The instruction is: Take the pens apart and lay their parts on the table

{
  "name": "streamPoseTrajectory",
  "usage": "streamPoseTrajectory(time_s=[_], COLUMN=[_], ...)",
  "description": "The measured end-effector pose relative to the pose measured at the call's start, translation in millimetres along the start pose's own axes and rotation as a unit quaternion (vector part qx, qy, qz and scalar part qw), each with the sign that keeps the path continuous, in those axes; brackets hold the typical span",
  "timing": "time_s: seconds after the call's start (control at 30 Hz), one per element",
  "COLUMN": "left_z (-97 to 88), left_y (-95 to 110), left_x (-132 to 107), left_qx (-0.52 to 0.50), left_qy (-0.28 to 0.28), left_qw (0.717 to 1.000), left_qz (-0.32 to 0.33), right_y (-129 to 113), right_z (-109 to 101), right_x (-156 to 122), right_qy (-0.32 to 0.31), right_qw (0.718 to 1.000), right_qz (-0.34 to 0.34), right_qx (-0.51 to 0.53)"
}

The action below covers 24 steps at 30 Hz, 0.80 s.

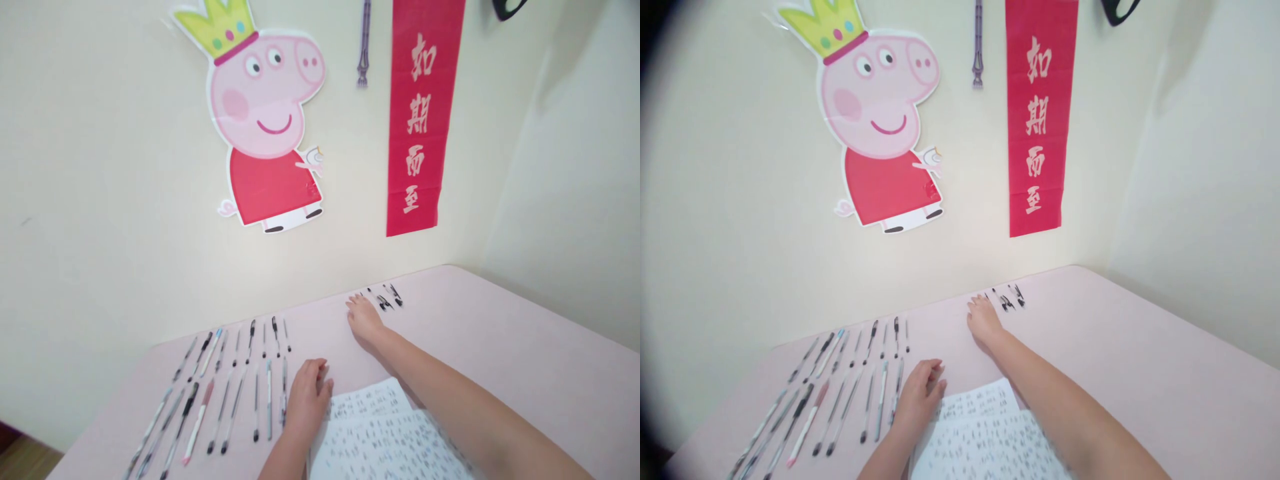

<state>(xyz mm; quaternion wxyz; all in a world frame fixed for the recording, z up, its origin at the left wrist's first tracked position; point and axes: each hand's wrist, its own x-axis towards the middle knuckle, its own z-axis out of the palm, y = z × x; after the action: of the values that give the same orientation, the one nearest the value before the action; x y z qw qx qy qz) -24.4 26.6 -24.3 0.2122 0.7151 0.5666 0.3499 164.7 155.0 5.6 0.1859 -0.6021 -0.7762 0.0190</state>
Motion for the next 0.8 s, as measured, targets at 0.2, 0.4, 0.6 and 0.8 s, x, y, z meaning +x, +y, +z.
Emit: streamPoseTrajectory(time_s=[0.2, 0.4, 0.6, 0.8], left_z=[-3.2, -4.6, -6.3, -11.0], left_y=[6.7, 12.8, 11.3, 16.8], left_x=[-0.5, -3.5, -5.0, -8.0], left_qx=[0.04, 0.076, 0.085, 0.084], left_qy=[-0.002, 0.001, -0.009, -0.017], left_qw=[0.999, 0.997, 0.996, 0.996], left_qz=[0.009, 0.029, 0.031, 0.023], right_y=[-48.4, -67.1, -74.2, -80.7], right_z=[-17.3, -10.0, -6.8, -10.9], right_x=[-77.2, -118.2, -126.3, -130.3], right_qy=[-0.056, -0.06, -0.035, -0.068], right_qw=[0.994, 0.997, 0.999, 0.998], right_qz=[-0.086, -0.051, -0.004, 0.013], right_qx=[0.036, 0.024, 0.031, 0.012])
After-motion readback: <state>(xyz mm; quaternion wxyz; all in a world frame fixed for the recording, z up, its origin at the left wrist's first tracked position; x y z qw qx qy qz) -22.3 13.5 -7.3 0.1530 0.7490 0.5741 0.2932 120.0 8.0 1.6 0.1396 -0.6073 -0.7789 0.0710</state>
